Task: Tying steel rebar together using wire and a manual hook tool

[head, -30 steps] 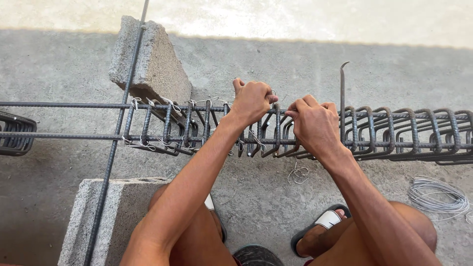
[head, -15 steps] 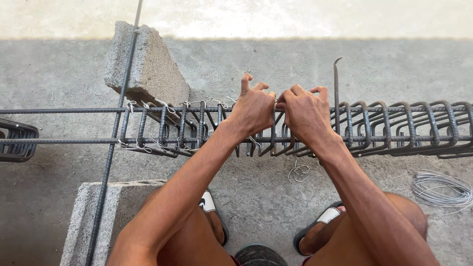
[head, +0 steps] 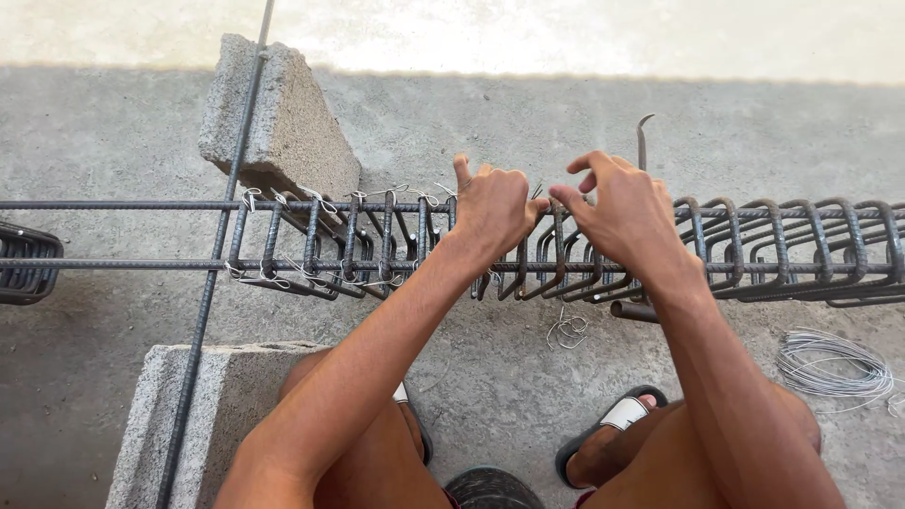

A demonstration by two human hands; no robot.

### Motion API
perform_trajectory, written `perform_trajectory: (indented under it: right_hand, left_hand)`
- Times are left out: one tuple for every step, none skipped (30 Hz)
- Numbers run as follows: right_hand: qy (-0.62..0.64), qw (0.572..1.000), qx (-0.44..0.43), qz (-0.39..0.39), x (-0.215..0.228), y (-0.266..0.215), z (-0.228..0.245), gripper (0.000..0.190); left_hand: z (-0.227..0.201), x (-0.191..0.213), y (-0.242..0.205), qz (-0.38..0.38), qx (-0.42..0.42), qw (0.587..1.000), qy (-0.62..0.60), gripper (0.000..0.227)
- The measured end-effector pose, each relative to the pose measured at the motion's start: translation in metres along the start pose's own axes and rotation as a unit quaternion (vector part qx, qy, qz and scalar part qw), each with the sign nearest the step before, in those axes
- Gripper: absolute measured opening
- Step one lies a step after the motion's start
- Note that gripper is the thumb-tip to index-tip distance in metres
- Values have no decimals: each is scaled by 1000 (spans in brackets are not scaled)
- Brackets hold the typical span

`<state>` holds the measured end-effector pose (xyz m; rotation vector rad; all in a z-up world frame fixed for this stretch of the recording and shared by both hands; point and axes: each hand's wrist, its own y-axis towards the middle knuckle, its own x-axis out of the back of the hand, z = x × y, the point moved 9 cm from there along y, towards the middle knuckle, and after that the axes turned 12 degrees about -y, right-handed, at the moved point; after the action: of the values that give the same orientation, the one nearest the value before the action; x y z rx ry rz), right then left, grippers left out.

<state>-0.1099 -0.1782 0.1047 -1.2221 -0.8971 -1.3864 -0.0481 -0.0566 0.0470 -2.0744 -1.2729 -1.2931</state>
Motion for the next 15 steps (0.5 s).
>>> perform_trajectory:
  right_hand:
    - [-1, 1000, 0, 0, 3, -4, -7, 34]
    - [-37, 999, -31, 11, 5, -8, -19, 37]
    - [-73, 995, -62, 22, 7, -12, -31, 40]
    - [-73, 995, -65, 23, 8, -13, -40, 40]
    - [-119, 986, -96, 71, 1, -16, -56, 48]
    - [-164, 971, -125, 117, -4, -19, -70, 55]
    - [-165, 971, -126, 117, -4, -26, -74, 55]
    - [-172, 967, -135, 133, -6, -33, -80, 55]
    - [-180, 962, -145, 148, -7, -40, -86, 55]
    - [-181, 961, -145, 149, -9, -45, -88, 55]
    - [-196, 960, -137, 146, -11, -50, -89, 57]
    - [-209, 958, -131, 144, -12, -55, -91, 60]
    - [-209, 958, -134, 144, -13, -61, -92, 60]
    - [-207, 955, -133, 168, -18, -68, -93, 63]
    - [-205, 951, -133, 191, -24, -76, -94, 66]
  left_hand:
    - [-1, 0, -1, 0, 0, 1000, -1, 48]
    - [1, -1, -2, 9, 14, 1000, -19, 48]
    - [3, -1, -3, 18, 29, 999, -37, 48]
    - [1, 1, -2, 20, 27, 999, -37, 48]
    - [1, 2, -1, 33, 34, 998, -42, 47]
    - [2, 4, 1, 44, 42, 997, -46, 51]
    - [2, 3, 0, 45, 41, 997, -46, 51]
    - [2, 3, 0, 41, 41, 997, -52, 53]
    - [2, 4, 0, 37, 41, 997, -57, 55]
    - [3, 3, 0, 38, 42, 997, -59, 55]
    - [4, 2, 0, 43, 45, 997, -49, 54]
    - [5, -1, 1, 50, 46, 997, -40, 54]
    - [5, 0, 2, 52, 44, 997, -41, 54]
    - [6, -1, 2, 58, 48, 996, -40, 54]
    - [6, -2, 2, 64, 52, 996, -39, 54]
